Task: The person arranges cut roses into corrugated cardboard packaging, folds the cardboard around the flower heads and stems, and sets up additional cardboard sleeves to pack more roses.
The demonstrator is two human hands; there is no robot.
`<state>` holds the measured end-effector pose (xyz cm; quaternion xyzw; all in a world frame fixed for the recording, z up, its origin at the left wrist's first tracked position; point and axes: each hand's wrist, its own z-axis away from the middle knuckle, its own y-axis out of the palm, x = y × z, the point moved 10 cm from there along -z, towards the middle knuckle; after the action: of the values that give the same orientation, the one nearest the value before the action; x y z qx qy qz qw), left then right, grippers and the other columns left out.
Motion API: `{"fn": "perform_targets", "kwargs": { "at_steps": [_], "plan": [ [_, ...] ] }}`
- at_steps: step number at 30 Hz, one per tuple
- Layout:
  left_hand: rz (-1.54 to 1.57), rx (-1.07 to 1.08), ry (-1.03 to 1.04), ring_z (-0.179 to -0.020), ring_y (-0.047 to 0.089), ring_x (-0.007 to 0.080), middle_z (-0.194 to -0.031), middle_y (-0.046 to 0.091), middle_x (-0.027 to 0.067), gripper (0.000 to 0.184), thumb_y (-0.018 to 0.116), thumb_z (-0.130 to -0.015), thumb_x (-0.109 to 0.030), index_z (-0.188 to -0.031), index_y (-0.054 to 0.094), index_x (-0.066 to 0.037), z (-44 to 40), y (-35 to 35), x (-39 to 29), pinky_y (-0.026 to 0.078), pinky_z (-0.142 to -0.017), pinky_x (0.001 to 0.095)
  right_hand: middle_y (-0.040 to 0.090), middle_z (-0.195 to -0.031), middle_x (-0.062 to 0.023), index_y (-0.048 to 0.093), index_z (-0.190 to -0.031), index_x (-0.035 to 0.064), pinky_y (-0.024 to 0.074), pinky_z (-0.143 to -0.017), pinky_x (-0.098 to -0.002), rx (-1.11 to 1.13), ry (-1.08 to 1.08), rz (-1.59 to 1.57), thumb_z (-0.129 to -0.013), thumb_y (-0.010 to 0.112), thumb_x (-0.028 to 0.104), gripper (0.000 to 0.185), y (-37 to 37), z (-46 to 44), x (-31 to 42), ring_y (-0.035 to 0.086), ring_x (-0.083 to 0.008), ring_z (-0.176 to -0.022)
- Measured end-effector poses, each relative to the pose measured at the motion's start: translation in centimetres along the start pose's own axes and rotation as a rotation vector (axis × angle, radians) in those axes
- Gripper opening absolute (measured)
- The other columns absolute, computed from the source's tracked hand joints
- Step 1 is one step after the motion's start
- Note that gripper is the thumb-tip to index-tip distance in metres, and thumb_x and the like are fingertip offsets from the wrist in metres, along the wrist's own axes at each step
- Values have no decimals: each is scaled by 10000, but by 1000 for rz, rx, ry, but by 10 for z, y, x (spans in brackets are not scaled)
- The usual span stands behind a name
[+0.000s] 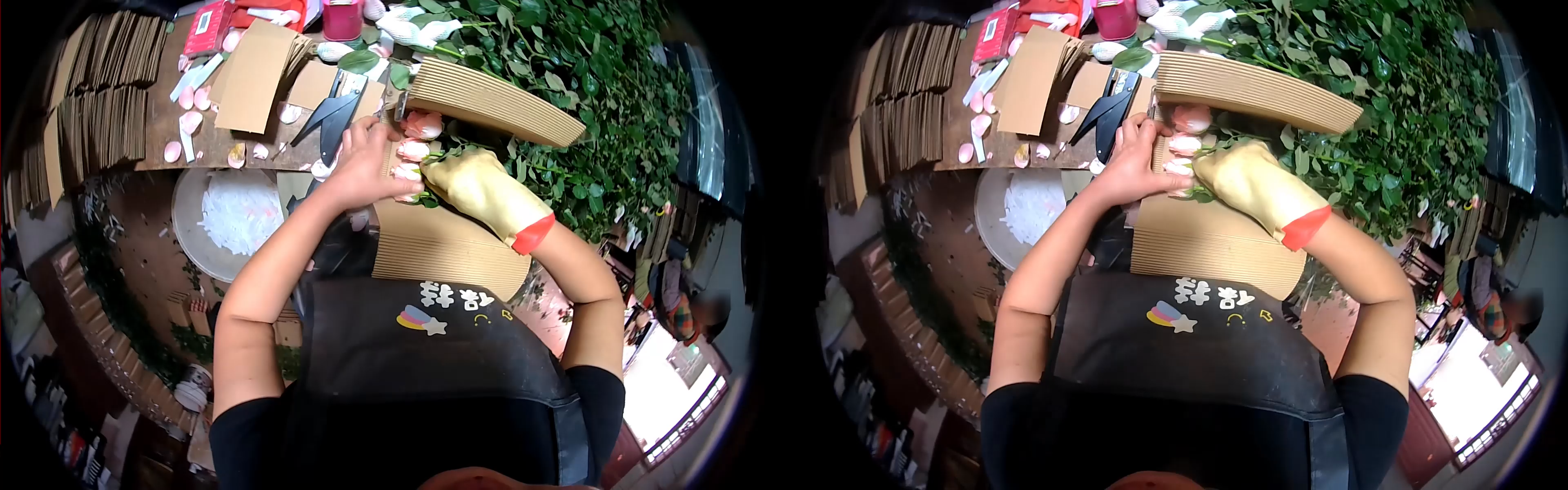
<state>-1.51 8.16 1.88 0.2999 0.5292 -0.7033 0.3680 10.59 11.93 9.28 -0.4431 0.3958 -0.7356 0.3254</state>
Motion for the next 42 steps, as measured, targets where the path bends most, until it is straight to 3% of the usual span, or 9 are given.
{"fn": "perform_targets", "kwargs": {
  "at_steps": [7,10,16,23,27,32,37,39,42],
  "plan": [
    [-41,-190,51,-1388,363,479,-1492,375,301,823,930,-709,-449,-1390,597,-127,3,-1,-6,344,-1169,529,767,-892,-195,742,-1203,101,600,-779,-477,-119,281,-31,-1016,664,357,326,-46,14,-17,747,-366,-793],
    [-26,-177,59,-1394,364,466,-1498,381,295,714,924,-723,-441,-1346,665,-208,4,2,-4,342,-1170,511,745,-840,-222,696,-1240,84,590,-760,-505,176,456,-304,-1046,587,375,366,-10,2,-29,738,-411,-810],
    [-4,-227,-36,-1385,379,447,-1466,420,263,487,901,-767,-459,-1154,781,-191,-4,4,2,351,-1160,495,687,-642,-167,648,-1061,28,577,-608,-519,3,165,82,-1050,573,334,314,-6,6,-10,703,-378,-586],
    [19,-330,39,-1326,419,398,-1409,478,232,499,893,-794,-427,-1194,763,-158,3,0,-2,348,-1137,488,759,-882,-187,724,-1160,65,599,-724,-460,-116,319,82,-1035,643,305,282,-19,7,-39,743,-357,-772],
    [91,-307,-23,-1309,427,419,-1399,454,227,562,867,-819,-419,-1265,662,-145,0,-6,-3,360,-1127,505,781,-946,-64,758,-1298,184,592,-754,-338,-93,388,-297,-1050,663,318,298,-17,7,-59,736,-186,-753],
    [-5,-279,-40,-1290,427,416,-1380,443,230,568,861,-807,-466,-1231,663,-144,-9,-1,1,379,-1107,489,769,-1005,-146,745,-1259,155,597,-802,-441,-195,175,-151,-1012,683,251,272,-20,3,-46,733,-355,-860],
    [47,-412,-119,-1273,455,410,-1347,482,215,438,869,-794,-473,-1058,763,-140,-12,-9,-2,418,-1081,480,770,-1080,-169,713,-1316,140,594,-863,-433,8,367,-110,-1045,614,325,343,-35,12,-37,744,-348,-952],
    [49,-461,-86,-1268,474,398,-1344,499,197,406,878,-786,-437,-1035,773,-134,-10,-10,-4,428,-1079,467,767,-1132,-177,714,-1305,108,571,-951,-444,-35,630,-606,-1040,594,364,388,-34,21,-48,736,-356,-1036],
    [74,-470,-54,-1323,466,389,-1399,491,185,391,888,-778,-389,-1052,772,-135,-8,-9,-1,420,-1112,454,741,-1237,-169,691,-1348,106,543,-1025,-428,-169,455,-467,-1047,590,305,375,-46,21,-36,708,-334,-1135]
  ]
}}
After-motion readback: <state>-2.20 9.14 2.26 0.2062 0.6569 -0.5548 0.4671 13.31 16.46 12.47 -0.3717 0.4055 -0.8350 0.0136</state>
